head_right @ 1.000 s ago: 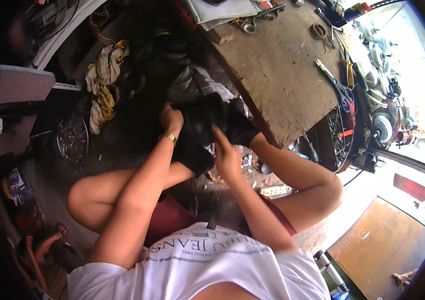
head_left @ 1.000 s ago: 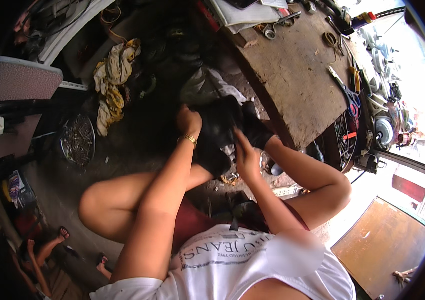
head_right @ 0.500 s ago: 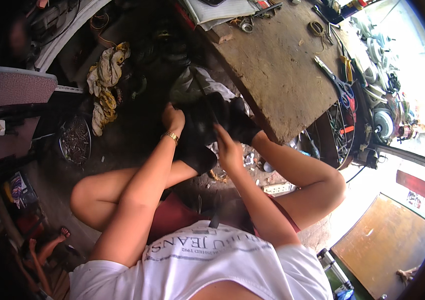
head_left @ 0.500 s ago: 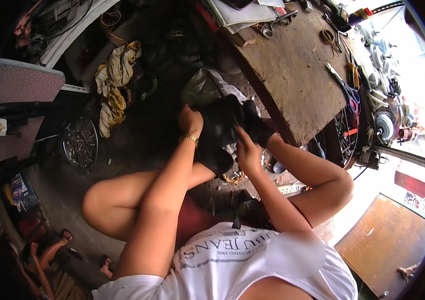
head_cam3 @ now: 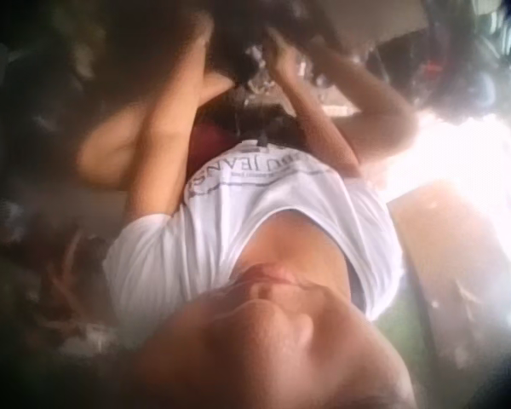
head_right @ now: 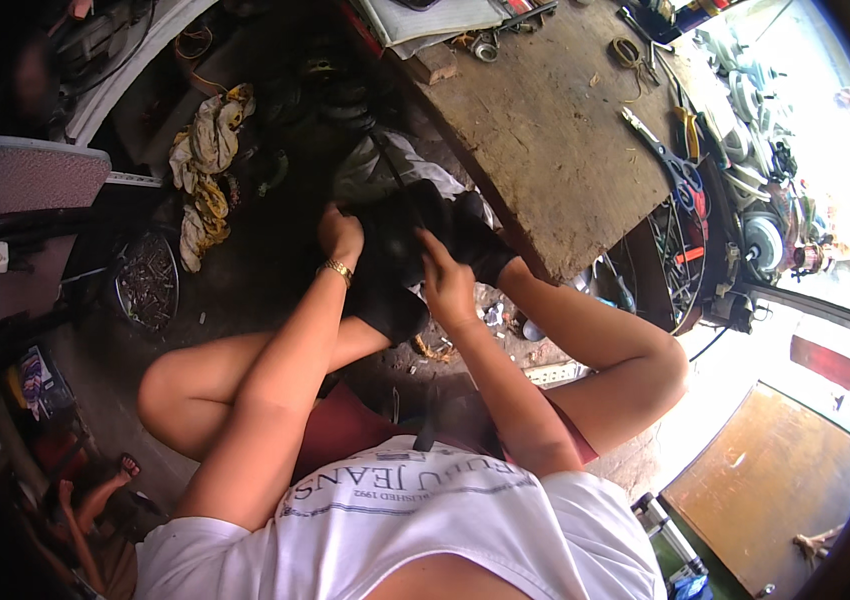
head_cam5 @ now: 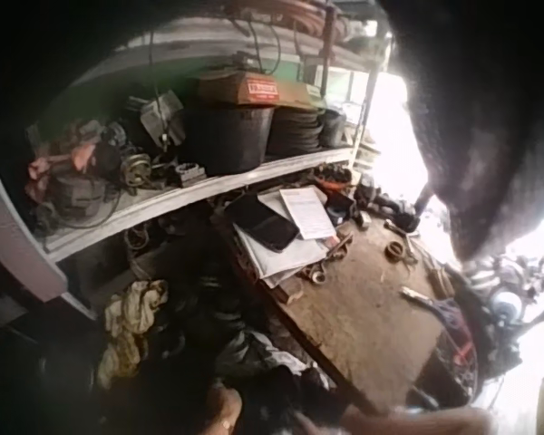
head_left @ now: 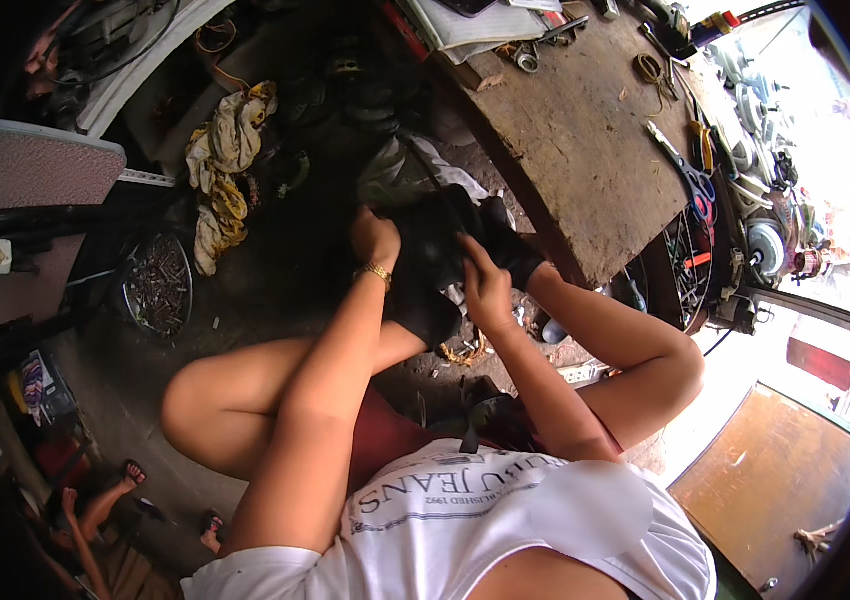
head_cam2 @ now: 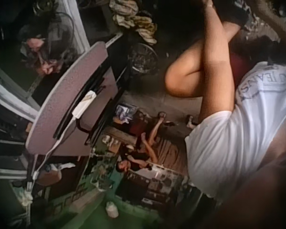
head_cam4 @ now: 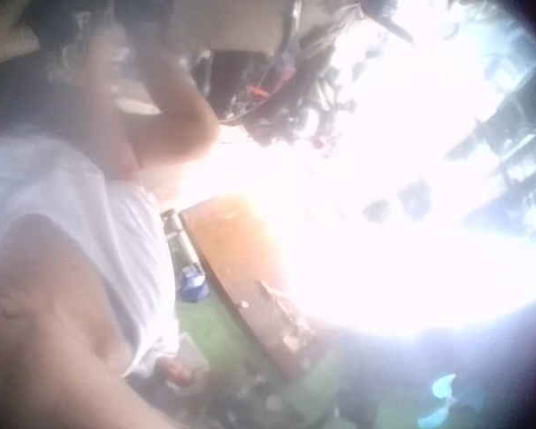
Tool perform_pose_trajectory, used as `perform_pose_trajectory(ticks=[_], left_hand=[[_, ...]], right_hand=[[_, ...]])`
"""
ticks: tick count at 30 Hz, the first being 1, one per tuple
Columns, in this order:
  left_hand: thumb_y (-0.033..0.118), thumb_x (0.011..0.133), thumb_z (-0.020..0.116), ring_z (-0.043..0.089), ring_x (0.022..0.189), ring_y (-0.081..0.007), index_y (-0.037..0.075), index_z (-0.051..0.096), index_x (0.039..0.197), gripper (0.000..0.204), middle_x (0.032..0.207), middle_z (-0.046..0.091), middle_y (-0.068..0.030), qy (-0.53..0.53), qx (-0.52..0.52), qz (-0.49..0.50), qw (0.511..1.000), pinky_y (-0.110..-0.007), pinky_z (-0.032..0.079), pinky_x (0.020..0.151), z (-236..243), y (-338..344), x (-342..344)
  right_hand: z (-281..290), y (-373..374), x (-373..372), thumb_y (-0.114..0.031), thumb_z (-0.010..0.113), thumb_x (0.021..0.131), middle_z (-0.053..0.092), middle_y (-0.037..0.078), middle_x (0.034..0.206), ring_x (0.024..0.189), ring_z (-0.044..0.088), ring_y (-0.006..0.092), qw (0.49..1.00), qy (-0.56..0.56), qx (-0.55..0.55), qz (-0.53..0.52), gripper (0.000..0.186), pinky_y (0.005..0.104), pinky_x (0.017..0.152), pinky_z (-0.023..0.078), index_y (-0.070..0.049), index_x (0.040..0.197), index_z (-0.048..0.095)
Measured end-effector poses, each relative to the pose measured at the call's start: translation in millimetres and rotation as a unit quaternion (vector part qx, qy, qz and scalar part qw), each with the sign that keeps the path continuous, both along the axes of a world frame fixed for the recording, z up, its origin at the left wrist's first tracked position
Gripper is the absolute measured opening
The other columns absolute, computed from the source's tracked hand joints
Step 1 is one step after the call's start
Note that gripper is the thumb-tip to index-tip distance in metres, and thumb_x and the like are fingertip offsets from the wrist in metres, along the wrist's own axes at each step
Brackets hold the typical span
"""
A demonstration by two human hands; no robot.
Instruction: The person uses a screwdriver to pry or loosen a metal component on a black appliance housing held in their lap. They then use a file to scrape or smooth edges of the component and continue working on the assembly by hand.
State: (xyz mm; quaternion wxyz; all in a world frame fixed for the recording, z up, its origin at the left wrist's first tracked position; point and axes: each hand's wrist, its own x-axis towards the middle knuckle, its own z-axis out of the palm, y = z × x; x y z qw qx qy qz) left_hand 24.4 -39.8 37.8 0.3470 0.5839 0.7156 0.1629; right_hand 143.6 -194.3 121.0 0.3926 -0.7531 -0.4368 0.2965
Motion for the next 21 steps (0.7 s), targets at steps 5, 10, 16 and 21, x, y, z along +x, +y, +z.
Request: perform_pose_trajectory(ticks=[5, 10, 16, 21], left_hand=[[0.002, 0.079, 0.049, 0.059, 0.106, -0.0431, -0.005, 0.059, 0.11, 0.033, 0.108, 0.062, -0.0311, -0.047, 0.03, -0.014, 0.998, -0.046, 0.047, 0.093, -10, 11, -16], [0.002, 0.078, 0.05, 0.061, 0.103, -0.0422, -0.003, 0.059, 0.11, 0.033, 0.105, 0.064, -0.0291, -0.009, 0.01, 0.016, 1.0, -0.048, 0.048, 0.089, -11, -9, -20], [0.003, 0.079, 0.05, 0.062, 0.101, -0.0417, -0.002, 0.06, 0.108, 0.031, 0.104, 0.065, -0.0277, -0.001, -0.009, 0.022, 1.0, -0.048, 0.049, 0.088, -5, 14, -8], [0.004, 0.08, 0.049, 0.062, 0.1, -0.0412, 0.002, 0.061, 0.109, 0.031, 0.103, 0.065, -0.0257, -0.008, 0.015, 0.03, 0.999, -0.047, 0.05, 0.086, -14, -3, -21]], right_hand=[[24, -11, -3, -0.002, 0.048, 0.093, 0.065, 0.022, 0.113, 0.109, 0.064, 0.0291, 0.999, 0.017, -0.009, 0.026, 0.038, 0.0315, 0.088, 0.048, -0.005, 0.13, 0.054], [81, -72, -7, -0.007, 0.051, 0.092, 0.065, 0.027, 0.102, 0.086, 0.067, 0.0395, 0.976, 0.051, -0.207, 0.035, 0.044, 0.04, 0.073, 0.052, -0.016, 0.135, 0.052], [-1, 16, -4, 0.002, 0.048, 0.092, 0.064, 0.021, 0.114, 0.1, 0.065, 0.0238, 0.999, 0.035, 0.001, 0.022, 0.039, 0.0311, 0.085, 0.048, -0.005, 0.13, 0.054], [63, -52, -6, 0.002, 0.044, 0.092, 0.063, 0.02, 0.121, 0.117, 0.06, 0.0286, 0.992, 0.06, -0.11, 0.029, 0.041, 0.0339, 0.097, 0.044, -0.005, 0.132, 0.053]])
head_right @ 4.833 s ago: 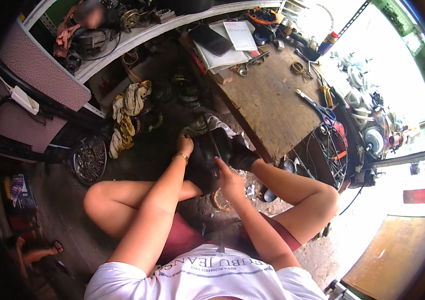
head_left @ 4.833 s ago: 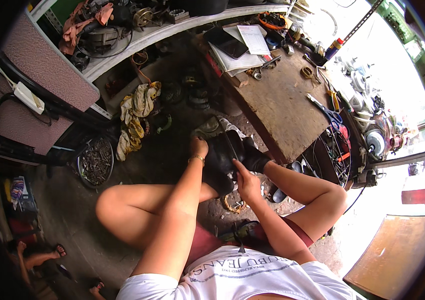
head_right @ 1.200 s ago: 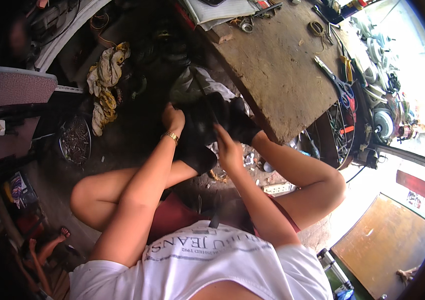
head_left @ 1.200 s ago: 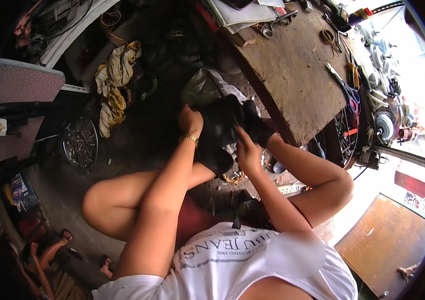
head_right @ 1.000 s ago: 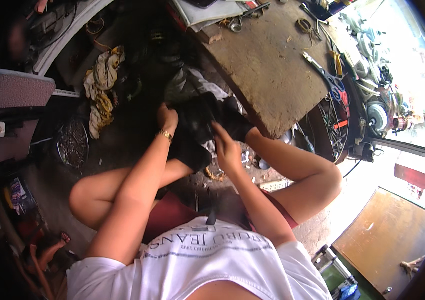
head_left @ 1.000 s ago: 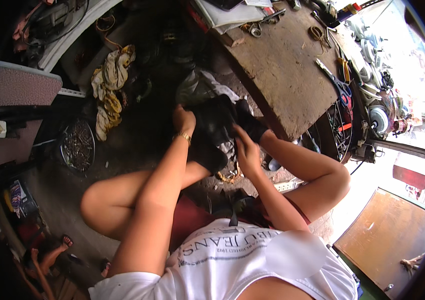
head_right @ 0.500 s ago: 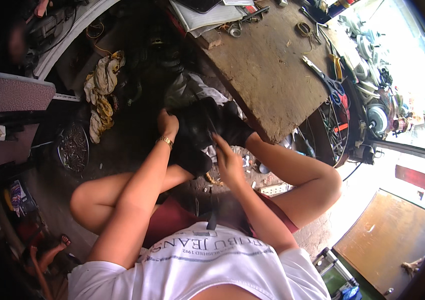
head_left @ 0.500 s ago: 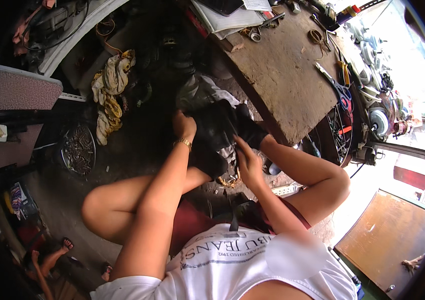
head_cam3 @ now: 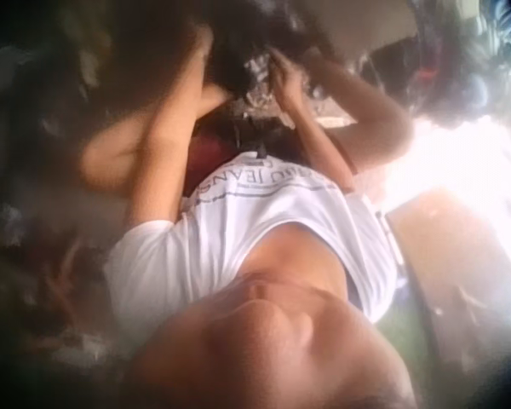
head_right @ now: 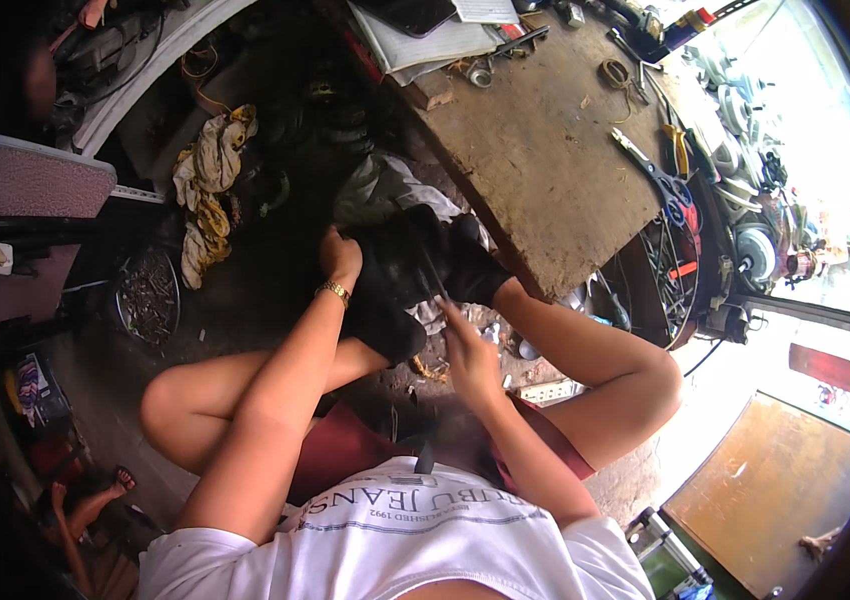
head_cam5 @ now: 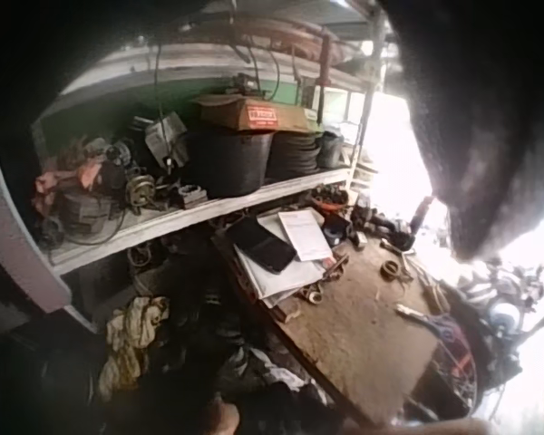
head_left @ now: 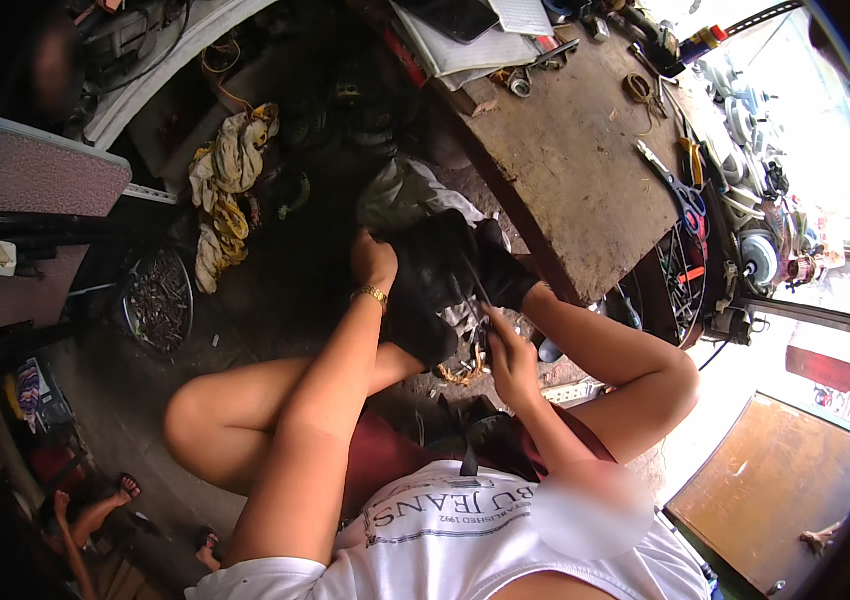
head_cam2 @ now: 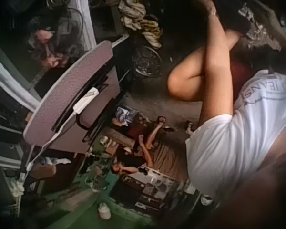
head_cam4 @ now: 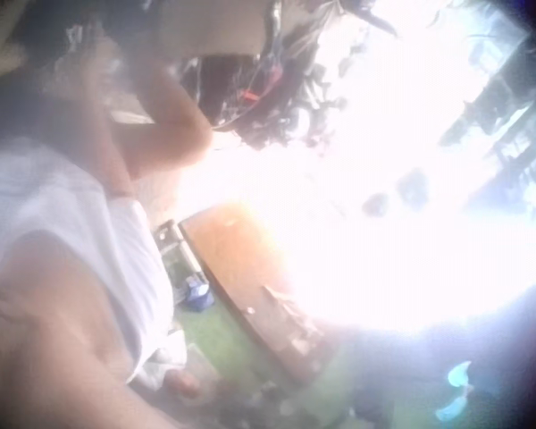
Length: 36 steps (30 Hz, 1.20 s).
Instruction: The person uses a screwdriver to pry or loosen a metal component on a black appliance housing held in their lap. They then use a file to scrape or smooth edges of the component and continue working on the assembly by hand.
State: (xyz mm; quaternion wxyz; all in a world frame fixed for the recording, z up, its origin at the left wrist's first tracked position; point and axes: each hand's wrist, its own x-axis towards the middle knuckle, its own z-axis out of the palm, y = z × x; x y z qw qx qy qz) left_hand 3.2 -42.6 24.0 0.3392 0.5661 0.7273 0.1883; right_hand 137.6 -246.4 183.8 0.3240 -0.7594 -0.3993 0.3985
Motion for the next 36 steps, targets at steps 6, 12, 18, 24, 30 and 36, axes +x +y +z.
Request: perform_pose_trajectory(ticks=[6, 12, 18, 24, 30, 36], left_hand=[[0.003, 0.08, 0.05, 0.063, 0.099, -0.0403, 0.003, 0.061, 0.109, 0.032, 0.102, 0.066, -0.0251, 0.023, -0.041, -0.011, 0.999, -0.047, 0.05, 0.085, 14, -4, 18], [0.002, 0.08, 0.049, 0.063, 0.098, -0.0396, 0.001, 0.062, 0.106, 0.03, 0.103, 0.066, -0.0238, 0.004, 0.021, -0.032, 0.999, -0.045, 0.05, 0.085, -6, 12, 0], [0.001, 0.081, 0.048, 0.063, 0.098, -0.0386, 0.001, 0.063, 0.103, 0.027, 0.101, 0.066, -0.0226, -0.043, 0.1, -0.016, 0.994, -0.044, 0.049, 0.086, -12, -15, 1], [0.003, 0.079, 0.048, 0.062, 0.099, -0.0413, 0.001, 0.062, 0.107, 0.031, 0.103, 0.066, -0.0246, -0.022, -0.016, 0.018, 0.999, -0.045, 0.049, 0.087, 5, 0, 9], [0.005, 0.081, 0.047, 0.061, 0.102, -0.0436, 0.0, 0.06, 0.11, 0.032, 0.105, 0.065, -0.0264, -0.002, -0.026, 0.001, 1.0, -0.048, 0.049, 0.088, 9, 6, 16], [0.005, 0.082, 0.048, 0.062, 0.1, -0.0433, 0.0, 0.061, 0.11, 0.031, 0.105, 0.065, -0.0272, -0.005, -0.001, 0.01, 1.0, -0.048, 0.05, 0.086, 0, 5, 11]], right_hand=[[-69, 14, -2, -0.001, 0.053, 0.091, 0.067, 0.023, 0.094, 0.084, 0.07, 0.0314, 0.985, -0.071, 0.149, -0.045, 0.04, 0.0339, 0.073, 0.052, -0.011, 0.129, 0.057], [-53, 41, 4, -0.001, 0.051, 0.092, 0.063, 0.022, 0.115, 0.107, 0.063, 0.0343, 0.988, -0.037, 0.152, -0.016, 0.039, 0.0317, 0.084, 0.05, -0.013, 0.128, 0.057], [11, 42, -2, 0.002, 0.044, 0.093, 0.065, 0.019, 0.116, 0.114, 0.06, 0.0225, 0.999, 0.038, 0.001, -0.025, 0.037, 0.0293, 0.093, 0.043, -0.004, 0.128, 0.055], [-15, 60, 7, -0.001, 0.048, 0.094, 0.068, 0.015, 0.097, 0.079, 0.062, 0.0146, 0.996, 0.009, 0.057, -0.071, 0.033, 0.0283, 0.073, 0.048, -0.007, 0.125, 0.058], [-47, 15, -15, 0.001, 0.051, 0.093, 0.07, 0.016, 0.094, 0.07, 0.062, 0.0163, 0.978, -0.162, 0.109, 0.078, 0.034, 0.0276, 0.068, 0.048, -0.008, 0.125, 0.058], [3, -50, -11, 0.003, 0.049, 0.092, 0.068, 0.018, 0.092, 0.069, 0.063, 0.0183, 0.998, -0.043, 0.05, -0.003, 0.038, 0.0288, 0.067, 0.048, -0.007, 0.128, 0.057]])
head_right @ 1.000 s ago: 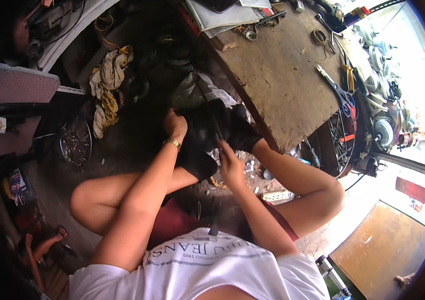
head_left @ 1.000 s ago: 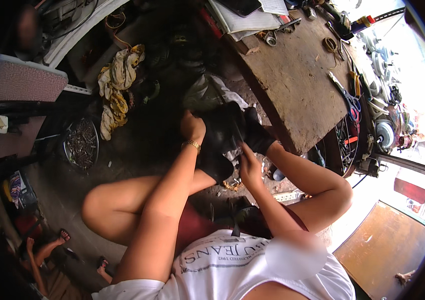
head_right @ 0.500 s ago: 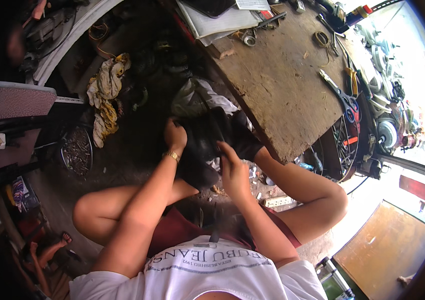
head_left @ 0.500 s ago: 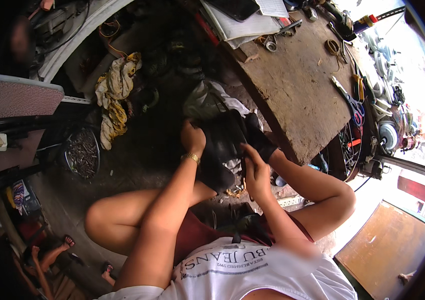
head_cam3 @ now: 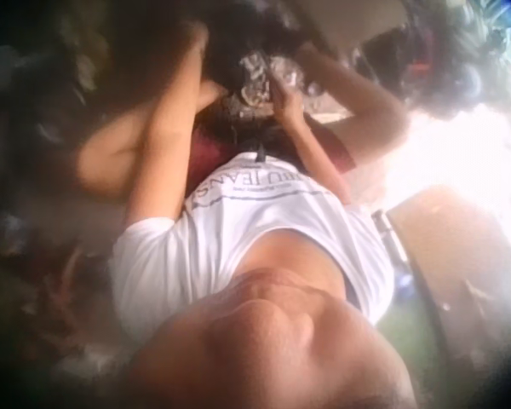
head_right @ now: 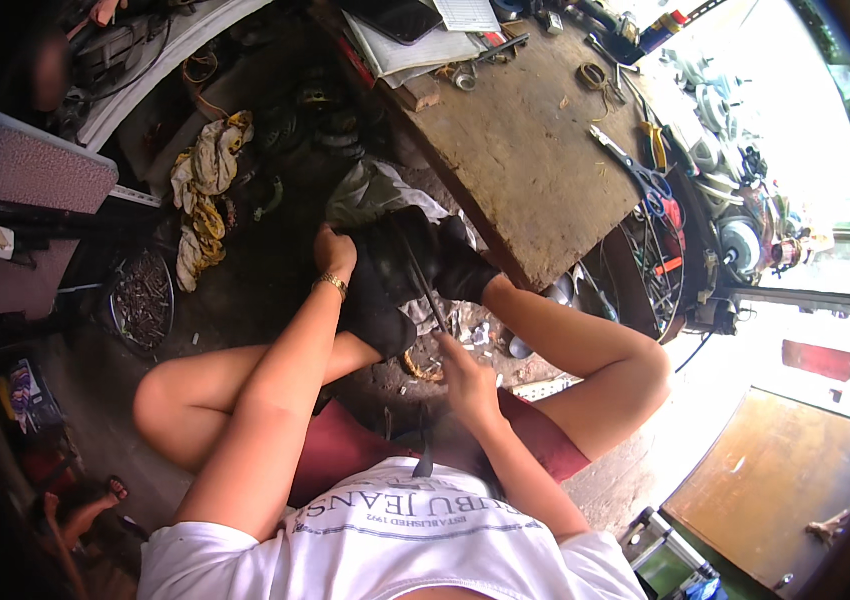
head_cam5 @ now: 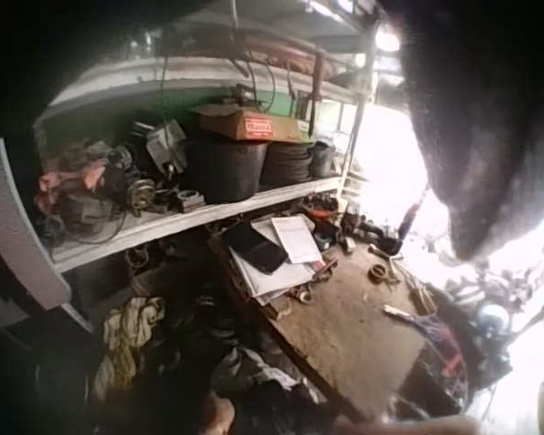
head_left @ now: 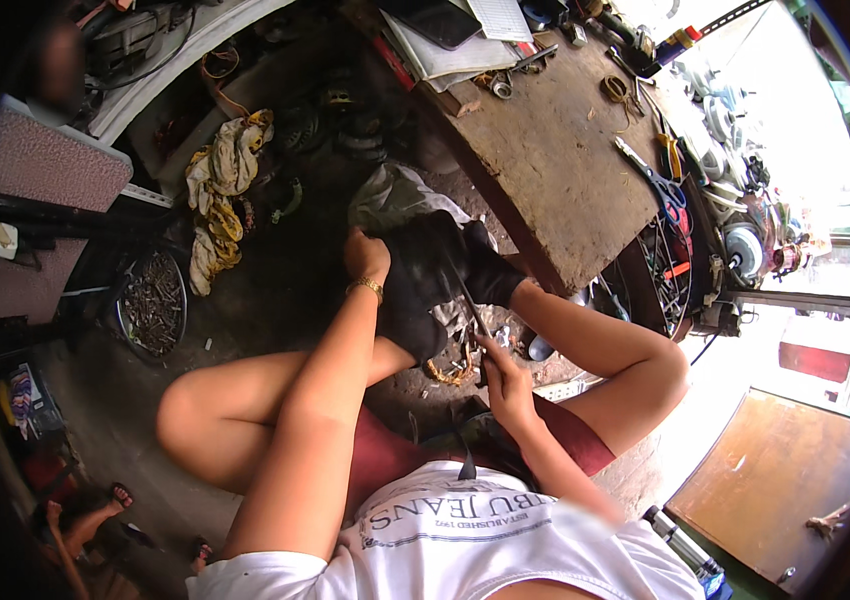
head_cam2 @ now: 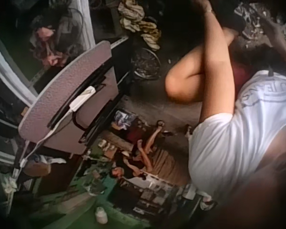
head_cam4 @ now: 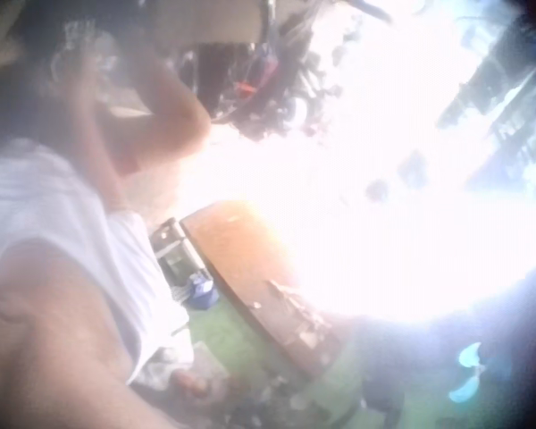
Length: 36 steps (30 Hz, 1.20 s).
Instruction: The person uses a screwdriver to pry or loosen a metal component on a black appliance housing held in their lap. They then use a file to scrape or smooth edges of the component and continue working on the assembly by hand.
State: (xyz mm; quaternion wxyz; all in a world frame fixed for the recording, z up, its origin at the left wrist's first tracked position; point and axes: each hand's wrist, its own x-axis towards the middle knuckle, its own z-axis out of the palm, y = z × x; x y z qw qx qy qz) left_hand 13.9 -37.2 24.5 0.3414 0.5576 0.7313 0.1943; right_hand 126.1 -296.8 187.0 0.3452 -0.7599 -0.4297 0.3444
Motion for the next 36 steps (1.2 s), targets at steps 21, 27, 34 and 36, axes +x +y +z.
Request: perform_pose_trajectory(ticks=[21, 27, 34, 36], left_hand=[[0.005, 0.079, 0.048, 0.063, 0.097, -0.0424, -0.001, 0.059, 0.109, 0.033, 0.1, 0.065, -0.0271, 0.019, -0.002, -0.01, 1.0, -0.048, 0.051, 0.083, 1, -10, -6], [0.006, 0.08, 0.049, 0.064, 0.096, -0.0413, -0.001, 0.06, 0.109, 0.032, 0.1, 0.065, -0.0279, 0.018, 0.009, -0.014, 1.0, -0.048, 0.051, 0.083, 2, 8, 6], [0.002, 0.078, 0.051, 0.063, 0.097, -0.0409, 0.003, 0.061, 0.11, 0.034, 0.103, 0.066, -0.0233, -0.006, 0.025, 0.005, 1.0, -0.047, 0.05, 0.085, -1, -7, -8], [0.004, 0.078, 0.051, 0.063, 0.097, -0.0413, 0.003, 0.061, 0.11, 0.034, 0.103, 0.066, -0.0244, -0.017, 0.007, -0.003, 1.0, -0.046, 0.05, 0.085, 5, -11, -5]], right_hand=[[27, 30, 6, 0.003, 0.045, 0.092, 0.068, 0.02, 0.106, 0.099, 0.067, 0.0294, 0.988, 0.029, -0.15, 0.019, 0.04, 0.032, 0.083, 0.048, -0.005, 0.129, 0.055], [-72, 122, 22, -0.005, 0.05, 0.094, 0.064, 0.024, 0.085, 0.073, 0.069, 0.0285, 0.993, -0.038, 0.112, -0.015, 0.033, 0.0349, 0.065, 0.049, -0.01, 0.126, 0.058], [-4, 29, 11, 0.0, 0.048, 0.093, 0.068, 0.022, 0.099, 0.087, 0.07, 0.0317, 0.997, 0.013, -0.072, 0.007, 0.039, 0.0332, 0.077, 0.051, -0.012, 0.129, 0.056], [7, 26, 10, 0.0, 0.049, 0.093, 0.068, 0.021, 0.097, 0.088, 0.069, 0.0342, 0.993, 0.031, -0.113, 0.003, 0.037, 0.0339, 0.076, 0.051, -0.01, 0.127, 0.058]])
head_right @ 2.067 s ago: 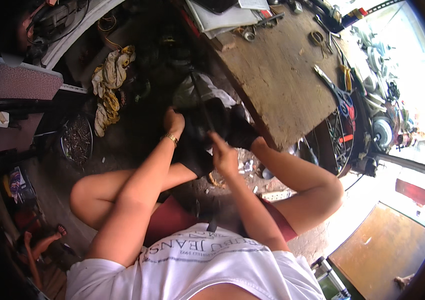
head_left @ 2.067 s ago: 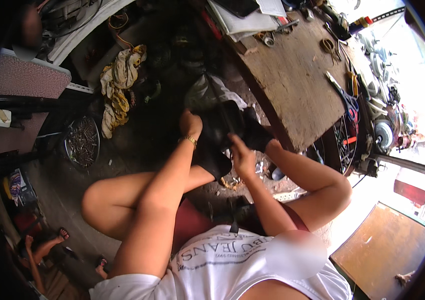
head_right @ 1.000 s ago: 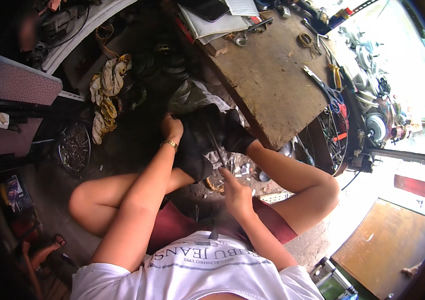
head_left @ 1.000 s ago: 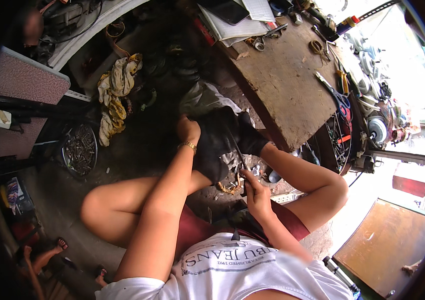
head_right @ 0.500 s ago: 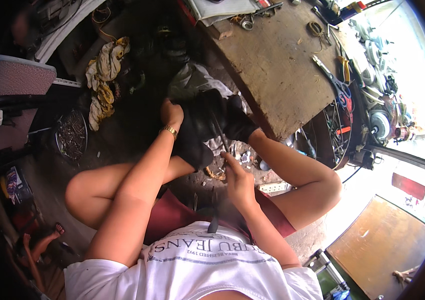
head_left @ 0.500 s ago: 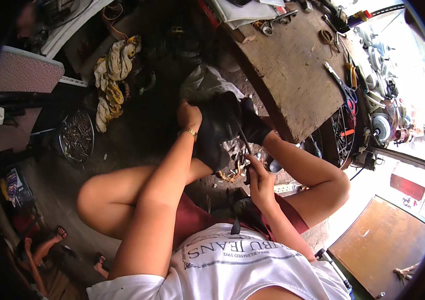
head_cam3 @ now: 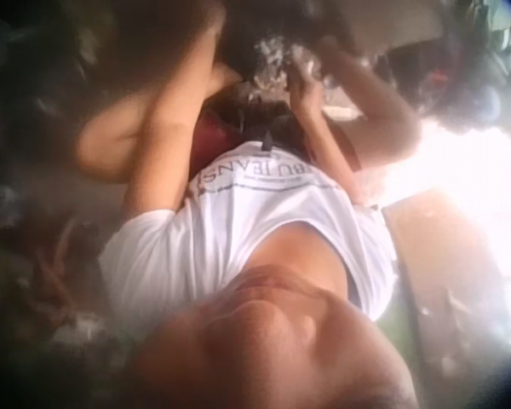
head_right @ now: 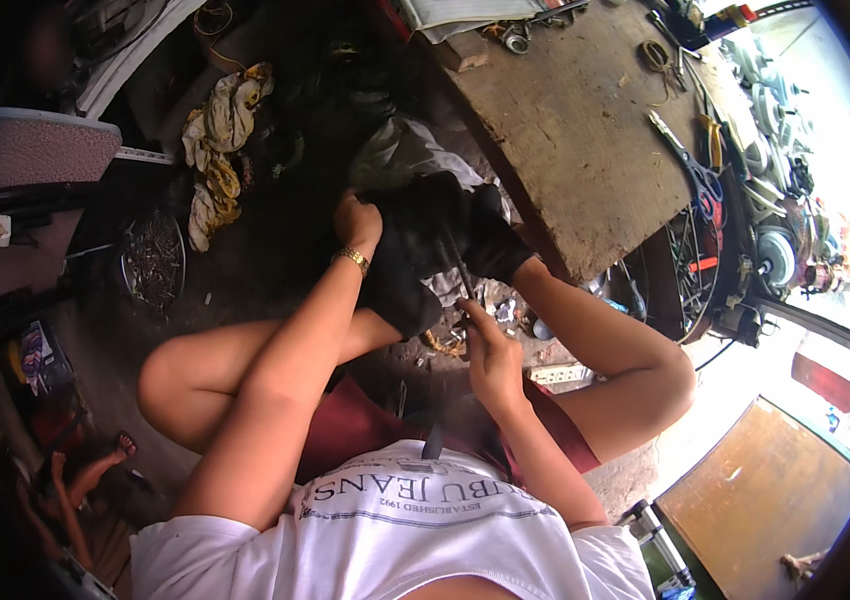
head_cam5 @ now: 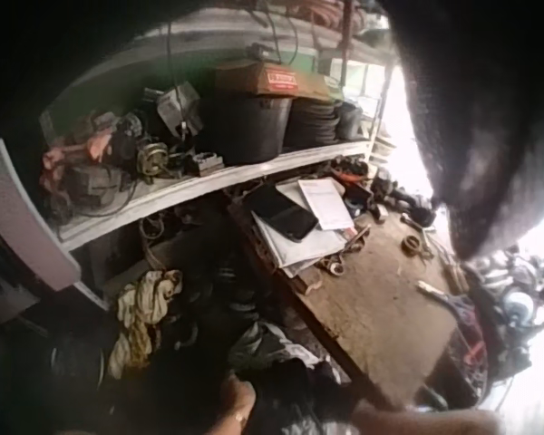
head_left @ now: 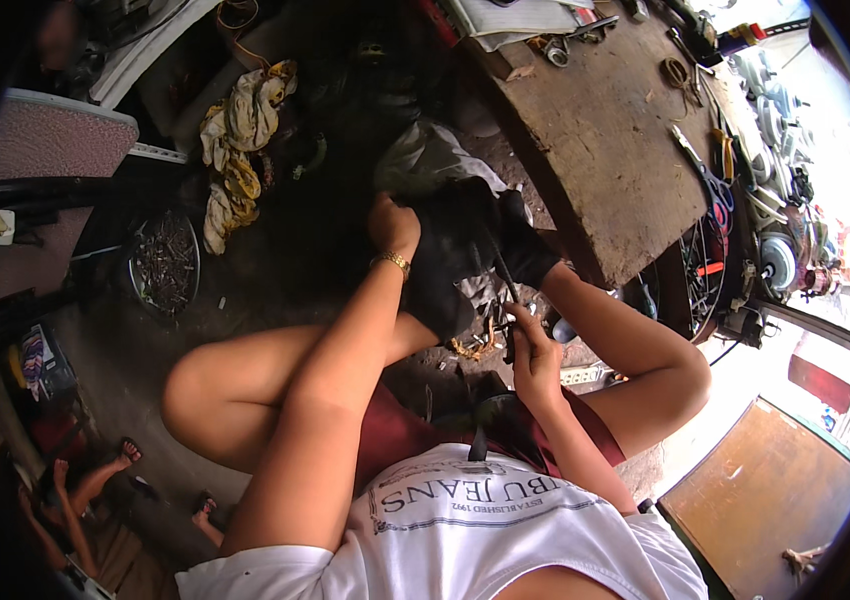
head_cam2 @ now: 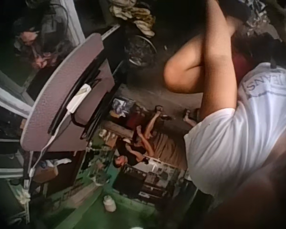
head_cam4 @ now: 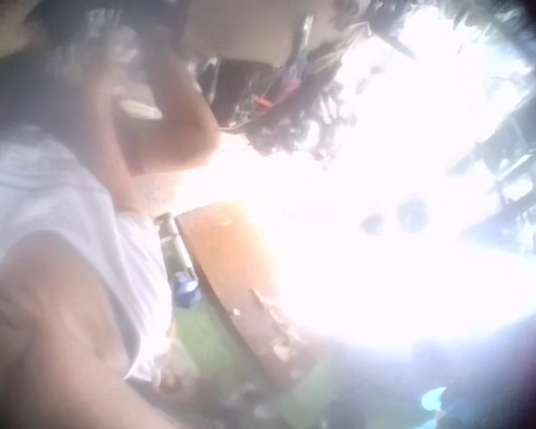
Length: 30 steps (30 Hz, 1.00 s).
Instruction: The person uses a screwdriver to pry or loosen a metal component on a black appliance housing held in their lap. They then use a file to scrape or smooth edges of the component and continue working on the assembly by hand.
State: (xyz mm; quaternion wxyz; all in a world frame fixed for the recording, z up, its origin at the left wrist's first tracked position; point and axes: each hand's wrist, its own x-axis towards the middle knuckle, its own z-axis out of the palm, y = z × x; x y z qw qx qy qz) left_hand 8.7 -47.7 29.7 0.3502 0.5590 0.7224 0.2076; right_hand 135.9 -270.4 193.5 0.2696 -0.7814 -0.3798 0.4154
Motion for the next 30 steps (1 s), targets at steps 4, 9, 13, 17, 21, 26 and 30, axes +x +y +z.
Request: perform_pose_trajectory(ticks=[4, 9, 13, 17, 21, 26, 30], left_hand=[[0.005, 0.078, 0.052, 0.063, 0.098, -0.0421, 0.0, 0.061, 0.11, 0.034, 0.103, 0.065, -0.0266, 0.046, 0.011, -0.011, 0.999, -0.045, 0.051, 0.086, 2, 1, 16], [0.004, 0.078, 0.051, 0.062, 0.099, -0.0421, -0.003, 0.06, 0.109, 0.033, 0.104, 0.065, -0.0267, 0.015, 0.012, -0.019, 1.0, -0.046, 0.05, 0.087, -9, 10, 2], [0.004, 0.078, 0.05, 0.062, 0.102, -0.0414, -0.001, 0.06, 0.11, 0.034, 0.107, 0.064, -0.0264, 0.015, -0.003, 0.0, 1.0, -0.046, 0.05, 0.088, -5, 7, 1], [0.005, 0.08, 0.05, 0.062, 0.101, -0.0406, 0.0, 0.06, 0.112, 0.034, 0.107, 0.064, -0.0266, 0.049, 0.003, -0.023, 0.999, -0.046, 0.05, 0.088, 2, 3, 14], [0.006, 0.08, 0.05, 0.063, 0.1, -0.0408, 0.0, 0.06, 0.113, 0.035, 0.107, 0.065, -0.0258, 0.036, -0.024, -0.025, 0.999, -0.046, 0.05, 0.088, -11, 16, 2], [0.005, 0.079, 0.05, 0.061, 0.102, -0.0405, 0.0, 0.061, 0.11, 0.034, 0.106, 0.064, -0.0256, 0.021, 0.014, -0.017, 1.0, -0.046, 0.049, 0.089, -17, 6, -2], [0.005, 0.079, 0.051, 0.061, 0.104, -0.0407, -0.001, 0.06, 0.111, 0.033, 0.108, 0.064, -0.026, 0.045, 0.02, -0.018, 0.999, -0.046, 0.049, 0.089, -15, 5, -2]], right_hand=[[-67, 84, 1, -0.003, 0.05, 0.094, 0.069, 0.02, 0.092, 0.077, 0.069, 0.0332, 0.992, -0.016, 0.113, -0.048, 0.032, 0.0338, 0.068, 0.05, -0.008, 0.123, 0.06], [-66, 64, 3, -0.001, 0.049, 0.093, 0.069, 0.015, 0.09, 0.062, 0.053, 0.0131, 0.974, -0.066, 0.217, 0.002, 0.034, 0.0282, 0.064, 0.046, -0.004, 0.125, 0.058], [-2, 0, -2, -0.002, 0.049, 0.094, 0.07, 0.017, 0.091, 0.068, 0.063, 0.0218, 0.999, -0.017, 0.04, 0.003, 0.034, 0.0306, 0.066, 0.048, -0.006, 0.126, 0.058], [-70, 38, 1, -0.003, 0.051, 0.093, 0.067, 0.021, 0.085, 0.069, 0.066, 0.0349, 0.96, -0.136, 0.243, -0.024, 0.035, 0.0348, 0.066, 0.05, -0.009, 0.126, 0.058], [-78, 107, 7, -0.007, 0.051, 0.094, 0.064, 0.025, 0.098, 0.08, 0.066, 0.0381, 0.975, -0.025, 0.218, -0.034, 0.03, 0.0371, 0.066, 0.05, -0.006, 0.123, 0.059], [-16, 17, 0, -0.003, 0.049, 0.093, 0.068, 0.021, 0.098, 0.08, 0.068, 0.036, 0.995, -0.008, 0.101, -0.01, 0.036, 0.0319, 0.073, 0.051, -0.01, 0.127, 0.058], [0, 6, 0, -0.001, 0.05, 0.092, 0.068, 0.023, 0.099, 0.083, 0.068, 0.0373, 0.998, 0.048, -0.024, -0.024, 0.038, 0.0336, 0.074, 0.052, -0.011, 0.128, 0.058]])
